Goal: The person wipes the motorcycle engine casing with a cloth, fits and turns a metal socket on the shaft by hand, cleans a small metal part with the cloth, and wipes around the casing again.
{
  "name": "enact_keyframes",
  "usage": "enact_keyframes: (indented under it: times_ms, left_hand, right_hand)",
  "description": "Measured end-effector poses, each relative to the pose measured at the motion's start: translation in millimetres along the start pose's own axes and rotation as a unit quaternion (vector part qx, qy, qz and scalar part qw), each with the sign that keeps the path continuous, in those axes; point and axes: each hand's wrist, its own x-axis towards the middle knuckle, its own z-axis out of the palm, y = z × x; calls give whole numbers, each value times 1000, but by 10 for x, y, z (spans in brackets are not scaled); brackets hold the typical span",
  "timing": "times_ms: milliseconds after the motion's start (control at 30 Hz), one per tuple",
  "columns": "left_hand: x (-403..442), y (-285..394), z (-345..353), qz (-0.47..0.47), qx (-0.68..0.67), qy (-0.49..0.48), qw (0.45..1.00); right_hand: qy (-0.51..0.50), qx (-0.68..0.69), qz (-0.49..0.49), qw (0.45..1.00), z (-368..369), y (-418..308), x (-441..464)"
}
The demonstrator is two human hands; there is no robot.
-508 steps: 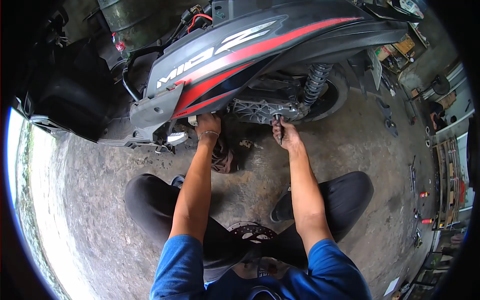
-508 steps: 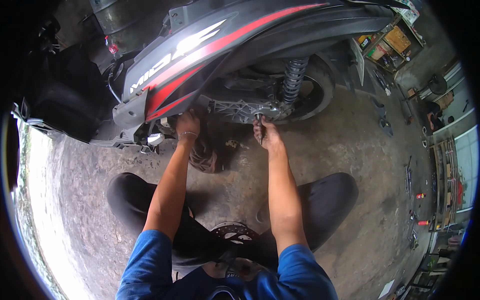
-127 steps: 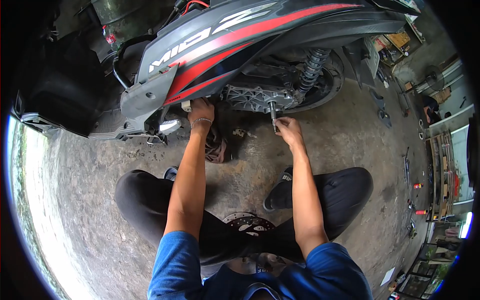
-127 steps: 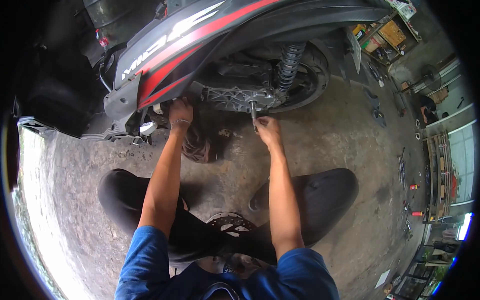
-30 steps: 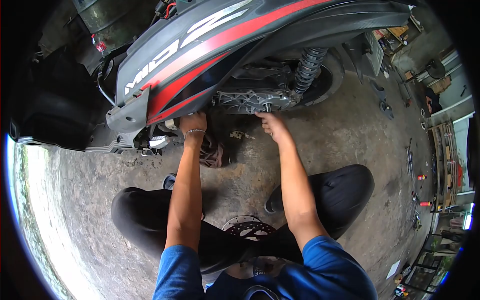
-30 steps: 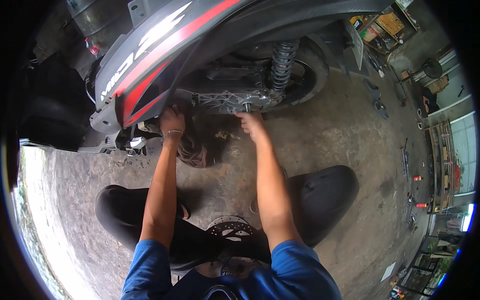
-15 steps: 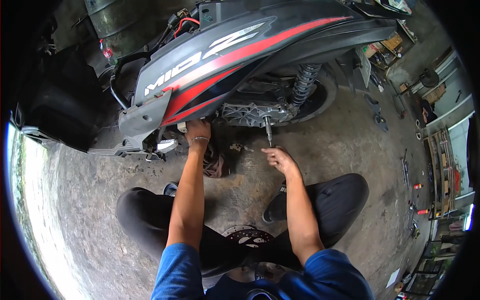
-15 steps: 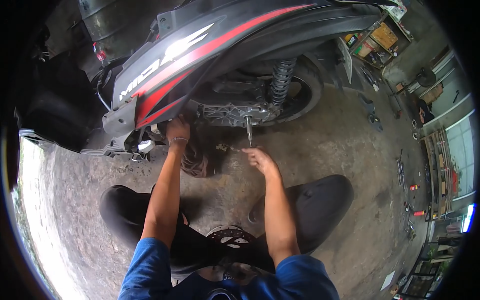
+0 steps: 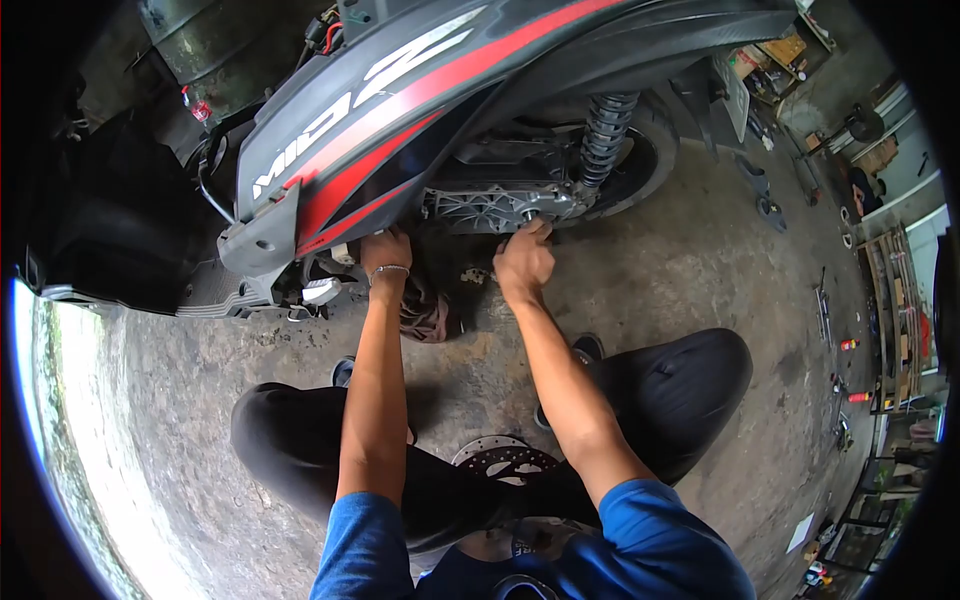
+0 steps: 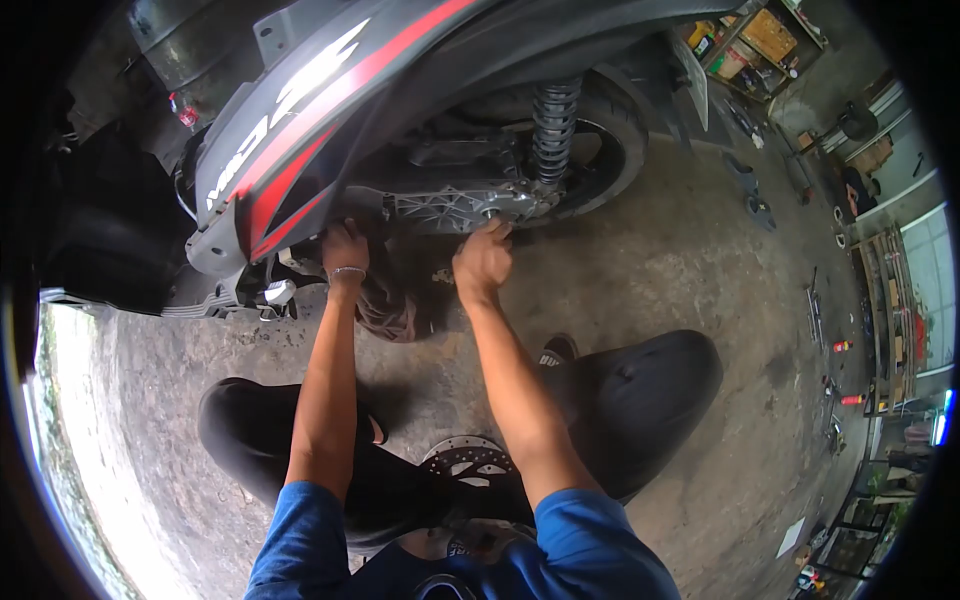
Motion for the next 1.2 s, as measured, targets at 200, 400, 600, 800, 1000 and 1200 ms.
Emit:
enact_keyframes:
  times_ms: [200,400,600,800,1000,1200]
  left_hand:
    - [-19,21,-78,8,8,-7,1000]
    - [-33,22,1,44,12,26,999]
    - [4,29,-57,26,30,-13,999]
    - [4,79,-135,-54,-31,-61,996]
    - [36,68,-115,-58,-58,-64,995]
    - [54,41,-122,-55,-33,-91,994]
  right_hand:
    - [-212,292,59,931,119,418,319]
    - [-574,797,143,121,384,907,513]
    - [-474,798,237,288,313,997,309]
    - [-430,564,198,677,-126,756,529]
    - [-84,61,-99,990,487,342,152]
    - [-414,479,10,775,638,438,160]
